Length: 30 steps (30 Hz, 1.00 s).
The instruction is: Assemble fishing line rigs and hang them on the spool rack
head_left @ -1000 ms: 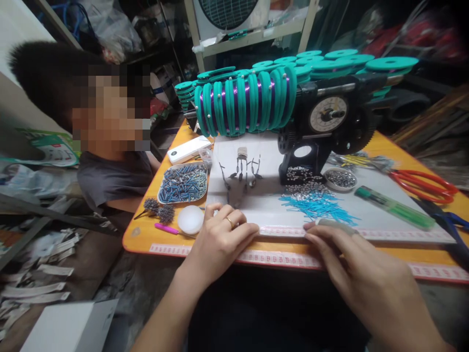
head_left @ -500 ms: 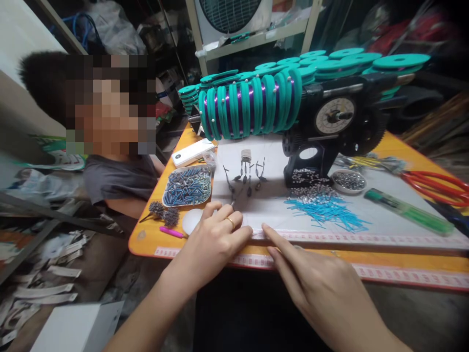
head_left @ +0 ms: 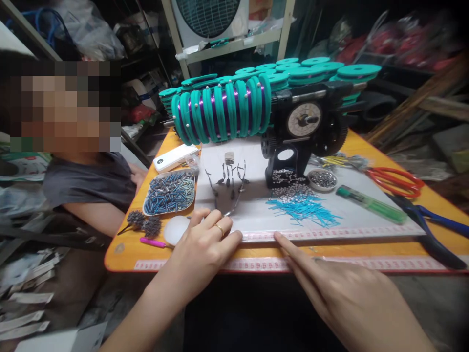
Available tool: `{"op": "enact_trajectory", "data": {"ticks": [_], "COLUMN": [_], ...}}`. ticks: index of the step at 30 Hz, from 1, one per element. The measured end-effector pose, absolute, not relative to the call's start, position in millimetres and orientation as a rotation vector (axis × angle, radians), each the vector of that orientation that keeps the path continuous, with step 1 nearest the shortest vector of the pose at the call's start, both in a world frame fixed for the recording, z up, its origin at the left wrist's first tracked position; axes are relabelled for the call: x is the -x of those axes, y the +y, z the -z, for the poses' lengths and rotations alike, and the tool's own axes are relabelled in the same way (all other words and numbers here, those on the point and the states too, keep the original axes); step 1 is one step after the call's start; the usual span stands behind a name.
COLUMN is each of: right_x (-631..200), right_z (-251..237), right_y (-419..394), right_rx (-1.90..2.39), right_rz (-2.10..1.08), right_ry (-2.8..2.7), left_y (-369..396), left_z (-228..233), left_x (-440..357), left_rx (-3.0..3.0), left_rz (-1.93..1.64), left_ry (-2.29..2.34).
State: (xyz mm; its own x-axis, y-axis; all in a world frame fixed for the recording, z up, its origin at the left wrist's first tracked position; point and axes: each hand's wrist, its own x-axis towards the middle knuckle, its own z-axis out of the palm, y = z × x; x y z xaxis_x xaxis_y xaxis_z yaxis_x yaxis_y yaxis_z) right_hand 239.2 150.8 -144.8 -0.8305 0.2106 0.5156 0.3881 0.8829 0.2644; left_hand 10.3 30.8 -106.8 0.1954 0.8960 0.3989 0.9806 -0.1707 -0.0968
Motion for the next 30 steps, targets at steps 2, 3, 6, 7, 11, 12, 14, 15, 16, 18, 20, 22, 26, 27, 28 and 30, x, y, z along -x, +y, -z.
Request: {"op": "enact_trajectory", "data": {"ticks": [2, 3, 6, 7, 11, 12, 14, 15, 16, 18, 20, 22, 26, 27, 28, 30], "right_x": [-246.5, -249.3, -254.7, -255.8, -257.7, -257.9, -258.2, -258.4, -258.6, -259.0, -259.3, -259.3, -259.4, -259.5, -259.7, -260.1], "right_z": [146.3, 147.2, 150.4, 151.3, 151.1, 150.2, 148.2, 147.4, 146.9, 146.8, 147.8, 149.7, 155.4, 157.2, 159.1, 163.1], "right_y": [154.2, 155.4, 158.0, 158.7, 160.3, 160.3, 159.5, 158.9, 158.2, 157.2, 157.1, 158.1, 160.0, 160.0, 159.6, 158.3], "right_rx": [0.430, 0.425, 0.426, 0.439, 0.471, 0.471, 0.470, 0.473, 0.475, 0.490, 0.501, 0.494, 0.474, 0.469, 0.465, 0.465], "right_rz": [0.526, 0.534, 0.539, 0.532, 0.427, 0.383, 0.298, 0.265, 0.238, 0.198, 0.167, 0.144, 0.135, 0.136, 0.138, 0.156], "right_ry": [-2.584, -2.591, -2.605, -2.606, -2.685, -2.707, -2.719, -2.716, -2.709, -2.697, -2.686, -2.683, -2.657, -2.646, -2.634, -2.621], "left_y": [34.5, 36.2, 39.8, 40.3, 39.7, 39.2, 38.1, 37.7, 37.5, 37.3, 37.1, 36.6, 33.6, 32.6, 31.6, 29.5], "left_z": [106.6, 106.7, 107.8, 108.1, 107.9, 107.7, 107.7, 107.9, 108.3, 109.2, 109.8, 110.2, 111.3, 111.8, 112.2, 112.9], "left_x": [-13.0, -14.1, -16.0, -16.2, -16.2, -16.1, -16.0, -16.1, -16.1, -16.4, -16.6, -16.6, -15.1, -14.2, -13.3, -11.1], "left_rx": [2.148, 2.148, 2.148, 2.152, 2.167, 2.172, 2.179, 2.179, 2.178, 2.173, 2.167, 2.157, 2.153, 2.155, 2.157, 2.155], "left_rz": [0.356, 0.358, 0.359, 0.356, 0.358, 0.362, 0.372, 0.372, 0.368, 0.359, 0.357, 0.364, 0.382, 0.389, 0.395, 0.402], "left_ry": [-1.761, -1.754, -1.741, -1.742, -1.762, -1.768, -1.772, -1.776, -1.780, -1.784, -1.780, -1.773, -1.795, -1.801, -1.805, -1.808]}}
